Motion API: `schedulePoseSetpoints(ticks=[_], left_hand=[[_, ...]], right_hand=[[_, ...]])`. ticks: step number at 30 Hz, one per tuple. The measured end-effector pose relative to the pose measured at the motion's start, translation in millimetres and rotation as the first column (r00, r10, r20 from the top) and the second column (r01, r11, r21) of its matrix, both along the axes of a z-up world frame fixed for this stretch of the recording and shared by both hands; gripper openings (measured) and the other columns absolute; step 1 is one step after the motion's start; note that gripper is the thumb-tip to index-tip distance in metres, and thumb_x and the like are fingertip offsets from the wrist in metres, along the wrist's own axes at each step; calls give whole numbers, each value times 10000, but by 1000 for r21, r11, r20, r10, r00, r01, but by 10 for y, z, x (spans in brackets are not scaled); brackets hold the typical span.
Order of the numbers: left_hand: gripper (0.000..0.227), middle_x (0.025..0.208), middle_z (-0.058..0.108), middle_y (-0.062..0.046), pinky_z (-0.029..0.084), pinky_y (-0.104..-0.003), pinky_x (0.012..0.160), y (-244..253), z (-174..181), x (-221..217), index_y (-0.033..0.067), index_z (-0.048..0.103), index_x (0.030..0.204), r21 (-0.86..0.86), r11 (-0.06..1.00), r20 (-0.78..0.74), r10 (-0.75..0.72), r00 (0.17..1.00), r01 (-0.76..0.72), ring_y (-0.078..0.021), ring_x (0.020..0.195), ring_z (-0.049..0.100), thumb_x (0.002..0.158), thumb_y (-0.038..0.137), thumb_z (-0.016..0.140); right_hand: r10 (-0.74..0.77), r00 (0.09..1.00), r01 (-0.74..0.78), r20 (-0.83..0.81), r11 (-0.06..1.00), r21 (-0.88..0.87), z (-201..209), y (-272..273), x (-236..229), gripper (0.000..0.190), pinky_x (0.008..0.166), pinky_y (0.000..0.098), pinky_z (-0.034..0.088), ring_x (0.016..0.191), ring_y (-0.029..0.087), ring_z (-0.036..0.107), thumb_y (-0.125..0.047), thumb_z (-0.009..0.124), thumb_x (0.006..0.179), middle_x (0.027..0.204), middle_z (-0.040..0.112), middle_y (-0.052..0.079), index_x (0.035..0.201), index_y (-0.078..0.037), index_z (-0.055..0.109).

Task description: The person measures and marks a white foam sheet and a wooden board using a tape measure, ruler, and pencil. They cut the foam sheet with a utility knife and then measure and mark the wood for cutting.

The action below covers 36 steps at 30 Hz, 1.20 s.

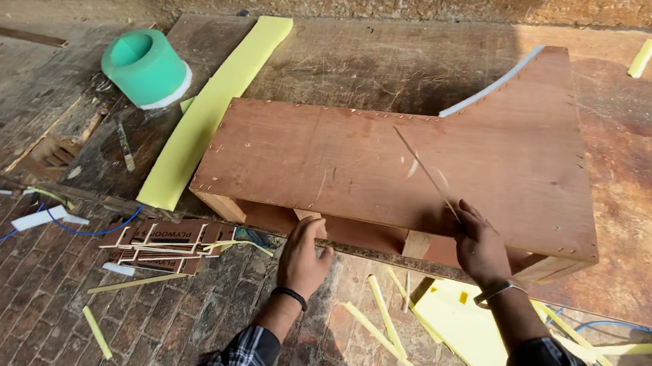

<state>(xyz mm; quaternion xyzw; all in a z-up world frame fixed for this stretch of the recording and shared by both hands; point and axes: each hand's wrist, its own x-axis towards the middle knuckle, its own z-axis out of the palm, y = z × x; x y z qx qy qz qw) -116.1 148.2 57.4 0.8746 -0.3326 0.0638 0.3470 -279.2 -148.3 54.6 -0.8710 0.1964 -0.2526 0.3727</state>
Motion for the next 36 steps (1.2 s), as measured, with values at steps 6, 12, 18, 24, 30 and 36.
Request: schedulePoseSetpoints(ticks=[6,12,18,24,30,36], left_hand=[[496,1359,638,-138,497,-429,1052,1168,-228,421,88,614,1305,66,949,-274,314,909,-308,-331,1282,597,848,174,785],[484,1357,654,-113,507,-418,1047,1741,-826,1086,93,625,1307,-143,892,-476,318,820,-429,-281,1266,615,856,170,781],[484,1292,695,-127,549,-383,1016,2568,-1578,2200,46,633,1291,-316,811,-626,211,751,-492,-245,1203,672,840,134,784],[658,1313,675,-96,532,-457,995,3185,-1664,3137,92,451,1493,-54,728,-982,86,169,-683,-274,1171,673,896,202,702],[633,1410,573,-116,465,-489,1052,3041,-1312,3886,71,479,1481,38,760,-992,106,65,-648,-293,1300,547,912,227,707],[608,1403,613,-167,427,-432,1066,3033,-1312,4786,5,522,1360,-374,647,-742,221,633,-664,-301,1285,576,819,167,750]], right_hand=[[35,963,33,-269,970,243,373,753,505,289,890,402,580,1068,249,720,-192,572,1017,1172,740,107,1268,-140,705],[127,983,-6,-131,739,674,301,1739,1472,415,630,313,466,737,160,554,-72,658,951,876,640,103,1358,-75,575],[129,991,-58,-24,596,801,256,2507,2423,403,511,293,445,623,140,536,18,639,899,883,632,92,1298,-14,592],[126,988,-10,-90,635,773,458,3169,3303,493,517,292,464,649,145,587,-11,681,886,956,652,74,1369,21,590],[58,996,3,-64,714,700,360,3378,4454,582,582,271,528,689,134,622,-11,700,868,990,696,89,1427,24,546],[19,993,2,-120,984,179,375,3193,5945,717,879,398,512,1090,268,611,-149,829,865,1303,590,205,1451,22,451]])
